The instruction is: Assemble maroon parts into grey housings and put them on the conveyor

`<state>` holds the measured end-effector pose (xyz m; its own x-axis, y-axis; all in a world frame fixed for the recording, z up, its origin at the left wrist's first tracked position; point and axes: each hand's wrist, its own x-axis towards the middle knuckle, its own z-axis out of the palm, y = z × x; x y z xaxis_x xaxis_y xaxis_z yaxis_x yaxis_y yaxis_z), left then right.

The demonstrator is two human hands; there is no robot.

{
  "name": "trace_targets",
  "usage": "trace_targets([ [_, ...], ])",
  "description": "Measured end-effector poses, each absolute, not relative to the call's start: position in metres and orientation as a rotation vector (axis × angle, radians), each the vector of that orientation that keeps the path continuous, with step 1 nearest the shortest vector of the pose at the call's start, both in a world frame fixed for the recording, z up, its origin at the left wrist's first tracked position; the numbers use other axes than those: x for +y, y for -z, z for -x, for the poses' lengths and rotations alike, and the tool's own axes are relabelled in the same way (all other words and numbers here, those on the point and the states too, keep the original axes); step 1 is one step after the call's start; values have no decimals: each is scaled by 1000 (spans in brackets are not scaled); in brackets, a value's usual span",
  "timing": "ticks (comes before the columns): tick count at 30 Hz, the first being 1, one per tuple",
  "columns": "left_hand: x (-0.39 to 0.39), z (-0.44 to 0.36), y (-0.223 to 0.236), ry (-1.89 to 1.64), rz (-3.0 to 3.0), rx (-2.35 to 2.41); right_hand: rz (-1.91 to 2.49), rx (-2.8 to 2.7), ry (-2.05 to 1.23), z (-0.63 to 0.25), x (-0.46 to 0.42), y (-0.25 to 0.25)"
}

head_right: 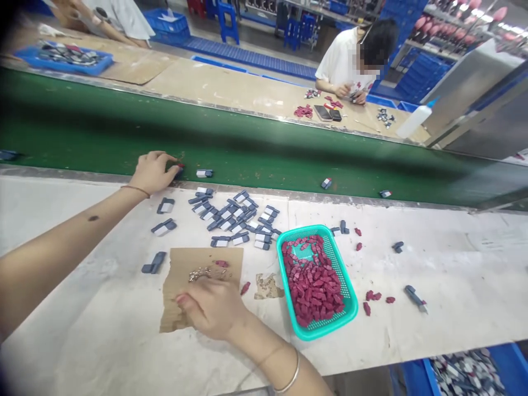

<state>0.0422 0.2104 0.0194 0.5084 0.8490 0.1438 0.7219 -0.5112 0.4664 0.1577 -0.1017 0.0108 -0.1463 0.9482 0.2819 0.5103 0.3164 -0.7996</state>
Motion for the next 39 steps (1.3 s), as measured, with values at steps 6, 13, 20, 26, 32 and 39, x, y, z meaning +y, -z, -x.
trace_targets([
  [6, 206, -80, -10, -350, -2600, 1077, 1545, -1722, -484, -203, -111, -51],
  [13, 200, -98, -3, -313, -2616, 1005, 2367, -1609, -265, -298, -147, -59],
  [20, 195, -113, -9, -389, -2443, 1002, 2322, -1553, -442, -314, -147, -37],
  [26, 165, -103, -28, -580, -2068, 1020, 1788, -937, -771, -310, -149, -47],
  [32, 91, -64, -57, -612, -1028, 734, 1356, -551, -1089, -264, -128, -62],
  [39, 25, -15, -39, -466, -941, 797, 1356, -642, -1256, -206, -98, -54],
])
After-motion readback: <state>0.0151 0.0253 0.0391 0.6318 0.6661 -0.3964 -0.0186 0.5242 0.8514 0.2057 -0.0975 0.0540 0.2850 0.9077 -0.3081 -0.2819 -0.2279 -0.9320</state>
